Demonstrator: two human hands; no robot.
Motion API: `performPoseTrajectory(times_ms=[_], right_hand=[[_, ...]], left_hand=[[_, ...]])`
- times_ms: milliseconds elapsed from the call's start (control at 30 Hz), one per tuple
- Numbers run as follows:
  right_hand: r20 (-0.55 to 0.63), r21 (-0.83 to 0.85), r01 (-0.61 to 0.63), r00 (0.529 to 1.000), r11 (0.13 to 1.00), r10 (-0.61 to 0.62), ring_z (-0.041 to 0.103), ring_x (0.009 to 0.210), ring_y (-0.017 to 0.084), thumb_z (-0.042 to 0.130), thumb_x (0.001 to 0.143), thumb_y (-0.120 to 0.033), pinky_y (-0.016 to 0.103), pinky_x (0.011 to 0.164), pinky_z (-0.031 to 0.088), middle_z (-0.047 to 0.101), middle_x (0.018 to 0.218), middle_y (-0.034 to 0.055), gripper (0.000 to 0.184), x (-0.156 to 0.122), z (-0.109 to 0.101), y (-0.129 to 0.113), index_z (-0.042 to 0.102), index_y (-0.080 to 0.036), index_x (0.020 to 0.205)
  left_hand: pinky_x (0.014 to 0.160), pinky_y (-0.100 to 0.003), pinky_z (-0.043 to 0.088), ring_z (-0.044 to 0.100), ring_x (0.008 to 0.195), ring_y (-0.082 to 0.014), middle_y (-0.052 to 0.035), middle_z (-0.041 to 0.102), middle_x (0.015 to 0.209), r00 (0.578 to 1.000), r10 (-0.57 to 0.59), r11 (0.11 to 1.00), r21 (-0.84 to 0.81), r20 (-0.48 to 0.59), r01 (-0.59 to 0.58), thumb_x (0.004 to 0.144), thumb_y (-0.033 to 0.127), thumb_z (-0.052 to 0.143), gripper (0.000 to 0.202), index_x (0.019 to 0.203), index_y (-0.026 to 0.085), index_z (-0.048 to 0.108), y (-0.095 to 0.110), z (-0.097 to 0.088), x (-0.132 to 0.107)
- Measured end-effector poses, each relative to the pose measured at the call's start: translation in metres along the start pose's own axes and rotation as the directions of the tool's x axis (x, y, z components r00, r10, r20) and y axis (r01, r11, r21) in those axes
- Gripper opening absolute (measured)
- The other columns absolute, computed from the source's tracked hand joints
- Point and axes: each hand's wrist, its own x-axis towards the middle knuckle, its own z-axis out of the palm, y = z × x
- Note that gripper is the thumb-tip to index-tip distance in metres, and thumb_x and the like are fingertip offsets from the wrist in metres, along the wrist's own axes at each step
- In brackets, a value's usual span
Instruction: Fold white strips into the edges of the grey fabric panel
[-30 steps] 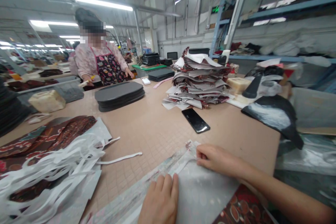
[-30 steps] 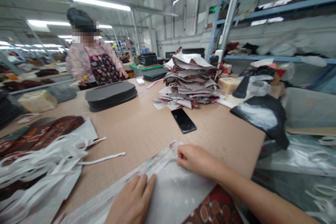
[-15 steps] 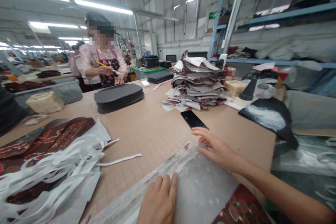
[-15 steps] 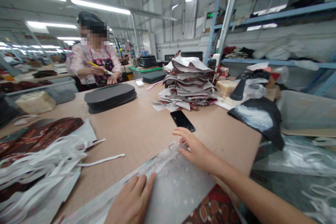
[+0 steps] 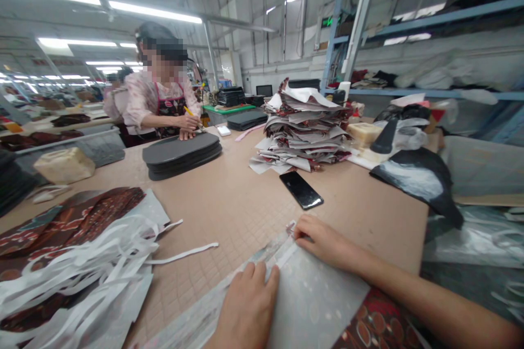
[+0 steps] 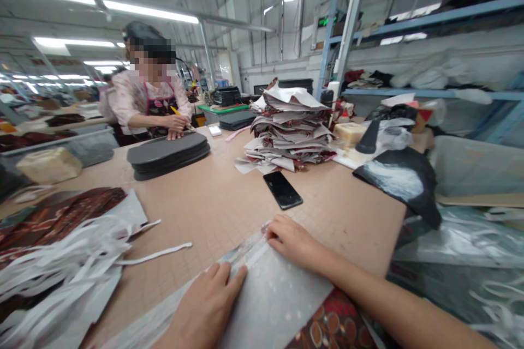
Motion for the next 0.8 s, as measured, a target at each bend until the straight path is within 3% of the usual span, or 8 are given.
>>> performPoseTrajectory(times_ms=[267,400,467,567,700,800], right_hand=[[0.017,0.024,-0.060,0.998,0.998,0.060,0.050,0.076,0.014,0.051,0.083,-0.003,0.025,0.069,0.039,0.055,0.081,0.0019,0.013,0.008,-0.008,-0.002,0.052,-0.015,0.078],[-0.025,-0.045,0.128,0.991,0.991,-0.129,0.051,0.086,0.017,0.050,0.085,-0.002,0.028,0.078,0.041,0.057,0.089,0.0049,0.014,0.000,-0.010,-0.014,0.059,-0.013,0.085],[0.019,-0.107,0.220,0.976,0.970,-0.219,0.051,0.092,0.018,0.049,0.086,-0.003,0.029,0.082,0.041,0.058,0.095,0.0065,0.017,-0.008,-0.005,-0.018,0.060,-0.014,0.091],[0.121,-0.248,0.269,0.962,0.931,-0.245,0.051,0.092,0.019,0.050,0.089,-0.007,0.033,0.084,0.041,0.058,0.097,0.0061,0.013,-0.021,0.007,-0.016,0.060,-0.015,0.092],[0.109,-0.373,0.217,0.976,0.902,-0.190,0.050,0.092,0.020,0.050,0.088,-0.005,0.032,0.081,0.042,0.058,0.097,0.0070,0.012,-0.028,0.011,-0.002,0.058,-0.013,0.091],[0.079,-0.339,0.116,0.992,0.934,-0.094,0.050,0.089,0.019,0.051,0.086,-0.003,0.030,0.079,0.043,0.057,0.094,0.0063,0.012,-0.025,0.000,0.003,0.059,-0.013,0.086]], left_hand=[[0.081,-0.044,0.049,0.054,0.096,-0.0261,-0.0096,0.057,0.107,1.000,-0.006,1.000,-0.005,0.018,0.006,0.089,0.004,0.033,0.043,0.127,0.019,0.048,-0.001,0.000,0.004],[0.079,-0.045,0.050,0.055,0.095,-0.0272,-0.0099,0.058,0.106,1.000,0.005,1.000,0.015,0.022,-0.005,0.089,0.004,0.035,0.045,0.130,0.019,0.045,0.000,-0.002,0.008],[0.079,-0.046,0.050,0.056,0.096,-0.0276,-0.0103,0.058,0.106,1.000,0.010,1.000,0.019,0.025,-0.011,0.089,0.005,0.036,0.044,0.129,0.019,0.046,0.000,-0.002,0.009],[0.080,-0.046,0.050,0.056,0.097,-0.0278,-0.0103,0.058,0.108,1.000,0.023,0.999,0.027,0.016,-0.024,0.088,0.006,0.039,0.043,0.128,0.021,0.047,-0.001,0.000,0.011],[0.081,-0.044,0.049,0.056,0.097,-0.0267,-0.0099,0.058,0.107,1.000,0.018,1.000,-0.005,-0.005,-0.018,0.089,0.007,0.037,0.044,0.128,0.024,0.047,-0.005,0.002,0.010],[0.079,-0.039,0.048,0.057,0.092,-0.0241,-0.0072,0.059,0.100,1.000,-0.013,0.994,-0.111,-0.019,0.010,0.088,0.008,0.038,0.037,0.115,0.024,0.056,-0.012,0.000,0.009]])
